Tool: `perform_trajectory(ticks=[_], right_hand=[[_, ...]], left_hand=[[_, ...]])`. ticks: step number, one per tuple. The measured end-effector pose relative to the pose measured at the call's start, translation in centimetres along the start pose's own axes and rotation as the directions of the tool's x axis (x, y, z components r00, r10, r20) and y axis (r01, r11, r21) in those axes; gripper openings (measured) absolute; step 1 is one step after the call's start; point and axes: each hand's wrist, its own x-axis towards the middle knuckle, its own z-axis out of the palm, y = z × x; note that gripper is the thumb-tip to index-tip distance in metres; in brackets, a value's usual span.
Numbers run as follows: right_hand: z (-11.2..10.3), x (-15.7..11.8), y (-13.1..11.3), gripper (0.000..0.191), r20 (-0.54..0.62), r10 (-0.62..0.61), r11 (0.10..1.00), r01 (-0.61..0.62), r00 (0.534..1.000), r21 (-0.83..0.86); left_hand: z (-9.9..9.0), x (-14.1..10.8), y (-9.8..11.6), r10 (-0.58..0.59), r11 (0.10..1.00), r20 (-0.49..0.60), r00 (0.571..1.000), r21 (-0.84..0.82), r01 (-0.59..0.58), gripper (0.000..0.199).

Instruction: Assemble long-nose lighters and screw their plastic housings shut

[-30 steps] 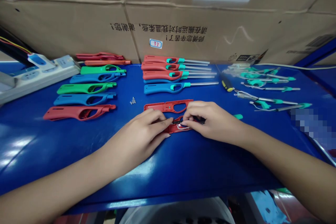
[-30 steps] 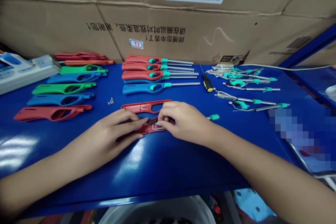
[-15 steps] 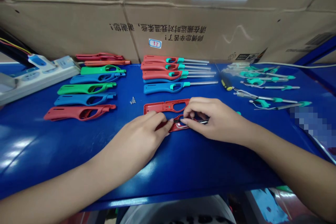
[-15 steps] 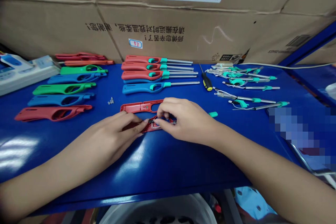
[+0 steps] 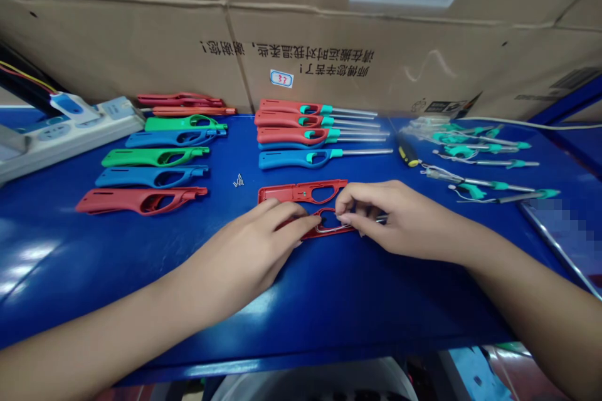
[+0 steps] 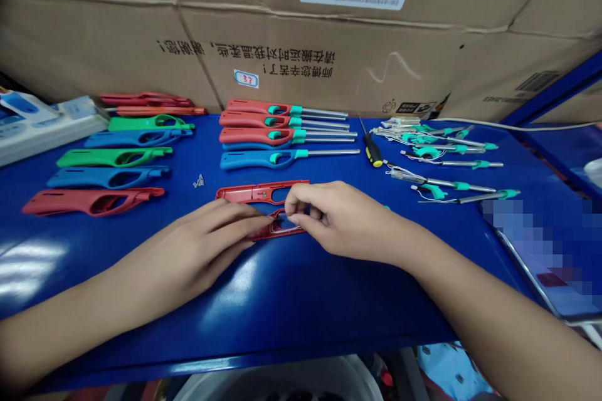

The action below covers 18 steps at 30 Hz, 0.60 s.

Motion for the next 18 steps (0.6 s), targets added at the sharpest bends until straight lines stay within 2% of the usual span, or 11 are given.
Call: perform_trajectory(ticks=[3,9,18], right_hand=[[0.1,-0.02,0.13,0.008,0.008,-0.021,1.0,0.021,1.0,0.01],[0.64,0.2,0.67,0.012,-0.026,-0.117,0.985,0.113,0.993,-0.129],[0.27,-0.04,0.39,0.018,0.041,-0.158,0.968,0.163,0.987,-0.19]], left_hand=[[0.03,-0.05,-0.04,0.013,1.0,0.028,1.0,-0.015,-0.013,0.047],[0.25,-0.1,-0.21,0.015,1.0,0.041,0.999,-0.008,-0.014,0.047],[0.3,0.04,-0.25,0.043,0.999,0.029,0.999,0.031,-0.044,0.047]])
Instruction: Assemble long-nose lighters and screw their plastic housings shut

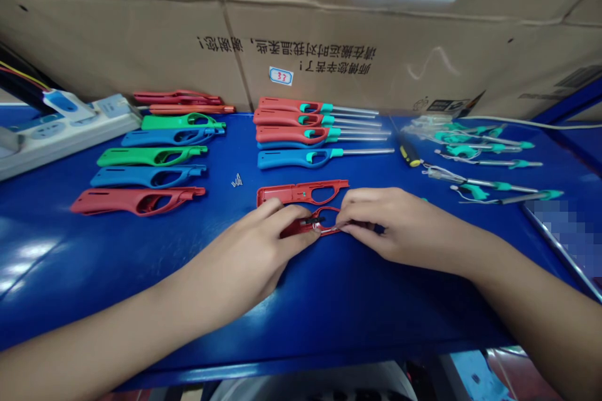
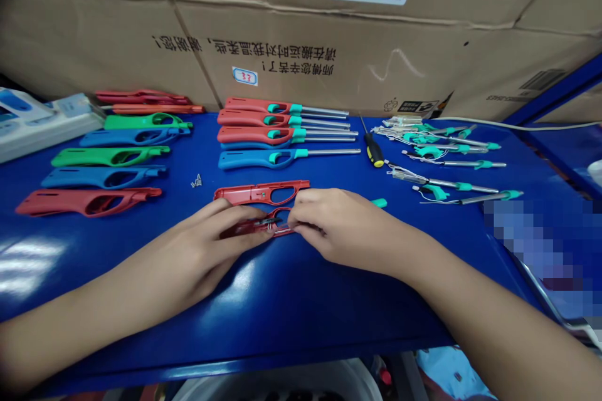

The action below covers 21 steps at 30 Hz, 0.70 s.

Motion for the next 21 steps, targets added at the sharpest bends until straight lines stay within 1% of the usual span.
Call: perform_trajectory(ticks=[3,6,10,15,18,21], right_hand=[[-0.2,-0.1,-0.1,0.017,-0.013,-0.016,1.0,0.016,1.0,-0.009],[-0.4,-0.1,-0.1,0.016,-0.029,0.0,1.0,0.0,1.0,-0.025],[-0.4,-0.1,-0.1,0.017,0.008,-0.016,0.999,0.016,1.0,-0.04],[-0.3,-0.2,0.0,0.019,0.035,-0.047,0.997,0.049,0.998,-0.065],[-0.3,-0.4,-0.1,0.021,0.047,-0.058,0.989,0.064,0.997,-0.133],[-0.3,-0.6,-0.4,0.022,0.065,-0.07,0.966,0.084,0.995,-0.243]], left_hand=[[0.0,-0.1,0.0,0.017,0.999,0.001,1.0,0.031,-0.017,0.046],[-0.1,-0.2,0.0,0.034,0.996,0.002,0.999,0.078,-0.034,0.047],[-0.1,-0.2,0.1,0.062,0.989,-0.003,0.998,0.138,-0.061,0.051],[-0.2,-0.1,0.3,0.088,0.978,-0.001,0.996,0.19,-0.086,0.049],[-0.3,-0.3,0.6,0.112,0.96,0.003,0.994,0.259,-0.109,0.045],[-0.2,-0.5,1.1,0.1,0.928,0.022,0.995,0.358,-0.101,0.043]])
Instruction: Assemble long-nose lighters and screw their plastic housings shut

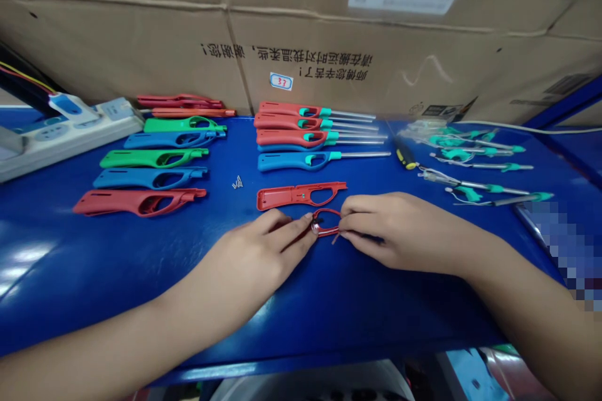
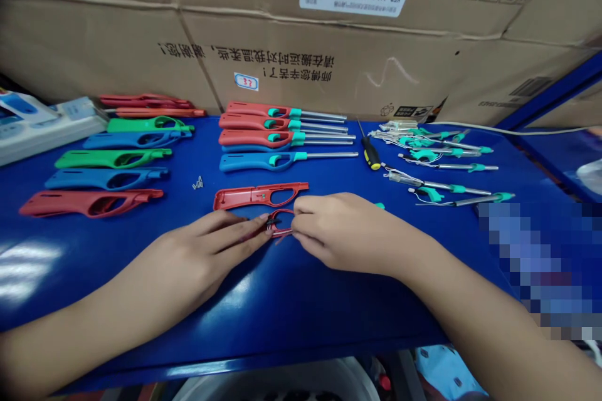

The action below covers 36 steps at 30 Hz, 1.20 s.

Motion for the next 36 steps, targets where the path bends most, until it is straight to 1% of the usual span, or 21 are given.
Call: perform_trajectory(ticks=[9,15,17,18,20,21,22,23,24,25,26,27,28,29,30,32,34,36], right_hand=[[-0.5,-0.5,-1.2,0.028,0.071,-0.019,0.983,0.032,0.997,-0.181],[-0.7,-0.4,-2.3,0.028,0.125,0.027,0.97,0.004,0.992,-0.243],[-0.9,-0.4,-2.3,0.03,0.12,0.028,0.975,-0.001,0.992,-0.223],[-1.1,-0.4,-2.2,0.03,0.106,0.02,0.983,0.0,0.994,-0.184],[-1.7,-0.5,-1.2,0.028,0.028,0.012,0.995,-0.009,1.0,-0.1],[-2.1,-0.6,-0.5,0.027,-0.048,0.033,0.996,-0.037,0.998,-0.087],[-2.6,-0.7,0.4,0.027,-0.164,0.097,0.983,-0.12,0.982,-0.136],[-3.2,-1.0,1.4,0.027,-0.264,0.201,0.944,-0.258,0.943,-0.203],[-3.8,-1.3,2.6,0.028,-0.344,0.336,0.871,-0.428,0.877,-0.239],[-4.4,-1.7,3.8,0.03,-0.434,0.487,0.75,-0.617,0.758,-0.236],[-5.0,-2.2,5.2,0.036,-0.475,0.623,0.605,-0.768,0.622,-0.212],[-5.4,-2.9,6.5,0.041,-0.492,0.722,0.467,-0.867,0.487,-0.173],[-5.8,-3.6,7.9,0.042,-0.478,0.781,0.386,-0.913,0.401,-0.136],[-6.0,-4.4,9.3,0.04,-0.431,0.828,0.344,-0.932,0.358,-0.115],[-6.0,-5.2,10.7,0.037,-0.357,0.877,0.302,-0.947,0.321,-0.11],[-5.8,-6.5,13.0,0.031,-0.288,0.921,0.242,-0.964,0.263,-0.107],[-5.3,-7.3,14.7,0.029,-0.245,0.941,0.217,-0.971,0.235,-0.097],[-4.9,-7.6,15.6,0.032,-0.226,0.949,0.207,-0.974,0.222,-0.087]], left_hand=[[0.6,0.1,1.1,0.011,0.98,-0.032,0.999,0.198,-0.005,0.044],[0.4,0.2,1.5,0.022,0.977,-0.003,1.0,0.213,-0.021,0.044],[0.3,0.2,1.5,0.028,0.979,-0.002,1.0,0.2,-0.027,0.044],[0.4,0.1,1.4,0.024,0.981,-0.005,1.0,0.19,-0.023,0.045],[0.5,0.1,1.2,0.008,0.989,-0.019,1.0,0.145,-0.005,0.046],[0.6,0.0,1.0,-0.004,0.994,-0.032,0.999,0.107,0.007,0.046],[0.7,-0.1,0.8,-0.018,0.998,-0.044,0.999,0.062,0.021,0.047],[0.8,-0.2,0.6,-0.033,0.999,-0.052,0.998,0.019,0.034,0.048],[0.9,-0.3,0.4,-0.045,0.999,-0.057,0.997,-0.017,0.044,0.05],[0.9,-0.4,0.2,-0.055,0.998,-0.057,0.997,-0.045,0.052,0.051],[0.9,-0.5,0.1,-0.062,0.996,-0.055,0.997,-0.066,0.058,0.053],[0.9,-0.6,0.0,-0.066,0.995,-0.052,0.996,-0.083,0.062,0.054],[0.9,-0.7,0.0,-0.07,0.993,-0.051,0.996,-0.098,0.064,0.055],[0.9,-0.7,-0.1,-0.071,0.992,-0.055,0.996,-0.112,0.065,0.055],[0.9,-0.8,-0.2,-0.072,0.99,-0.062,0.995,-0.128,0.064,0.055],[1.0,-0.8,-0.3,-0.07,0.987,-0.085,0.994,-0.153,0.056,0.053],[1.0,-0.7,-0.4,-0.056,0.986,-0.12,0.991,-0.163,0.036,0.052],[0.9,-0.6,-0.5,-0.036,0.987,-0.148,0.988,-0.163,0.012,0.049]])
